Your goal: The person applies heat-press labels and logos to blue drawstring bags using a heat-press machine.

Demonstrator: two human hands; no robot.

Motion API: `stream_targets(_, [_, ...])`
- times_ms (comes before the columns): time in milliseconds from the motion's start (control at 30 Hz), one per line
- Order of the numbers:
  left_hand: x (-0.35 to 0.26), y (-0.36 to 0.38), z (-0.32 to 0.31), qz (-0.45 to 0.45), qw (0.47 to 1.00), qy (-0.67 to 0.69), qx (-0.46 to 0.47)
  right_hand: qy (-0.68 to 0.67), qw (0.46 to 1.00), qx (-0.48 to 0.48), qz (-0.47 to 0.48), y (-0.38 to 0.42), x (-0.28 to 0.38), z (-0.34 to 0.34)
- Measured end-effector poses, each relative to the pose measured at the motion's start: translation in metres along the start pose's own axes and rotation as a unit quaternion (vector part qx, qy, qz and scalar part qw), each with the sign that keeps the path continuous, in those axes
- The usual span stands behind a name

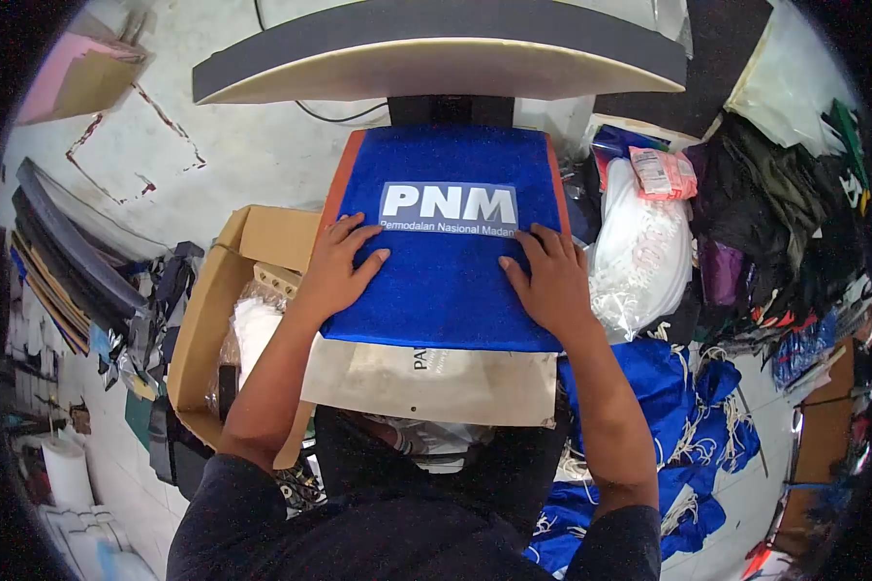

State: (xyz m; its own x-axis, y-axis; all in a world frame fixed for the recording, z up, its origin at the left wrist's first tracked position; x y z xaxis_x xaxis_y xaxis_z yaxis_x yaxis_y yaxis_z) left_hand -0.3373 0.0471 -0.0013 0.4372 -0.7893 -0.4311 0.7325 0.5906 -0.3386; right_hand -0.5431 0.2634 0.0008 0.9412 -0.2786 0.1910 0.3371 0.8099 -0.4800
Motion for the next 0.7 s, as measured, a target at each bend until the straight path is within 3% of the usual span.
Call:
stream_targets(467, [0.01, -0.001, -0.003, -0.035, 0.998, 0.044, -0.037, -0.012, 1.0, 0.006, 0.001, 0.0, 0.001, -0.001])
stream_targets(567, [0.015, -0.002, 0.02, -0.004, 0.987, 0.15, -0.06, -0.043, 0.999, -0.026, 0.016, 0.0, -0.001, 0.01])
stream_targets(600, [0.018, 0.002, 0.038, 0.011, 0.976, 0.193, -0.095, -0.059, 0.995, -0.078, 0.032, -0.001, -0.003, 0.023])
stream_targets(700, [0.08, 0.028, 0.093, 0.079, 0.951, 0.225, -0.197, -0.058, 0.985, -0.157, 0.052, 0.017, 0.002, 0.063])
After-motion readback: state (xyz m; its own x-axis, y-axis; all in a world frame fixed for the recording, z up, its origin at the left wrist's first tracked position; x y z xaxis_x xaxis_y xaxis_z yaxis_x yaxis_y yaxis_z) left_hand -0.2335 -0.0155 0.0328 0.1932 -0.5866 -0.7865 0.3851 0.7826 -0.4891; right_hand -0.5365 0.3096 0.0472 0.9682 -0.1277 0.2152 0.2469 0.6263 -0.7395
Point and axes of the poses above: each hand's wrist, its own y-axis away from the middle knuckle, its own z-axis out of the back of the hand, x = y × z, the point moved 6 cm from there along -y, towards the middle knuckle, and after that the axes turned 6 degrees about z, right-handed, at the moved point
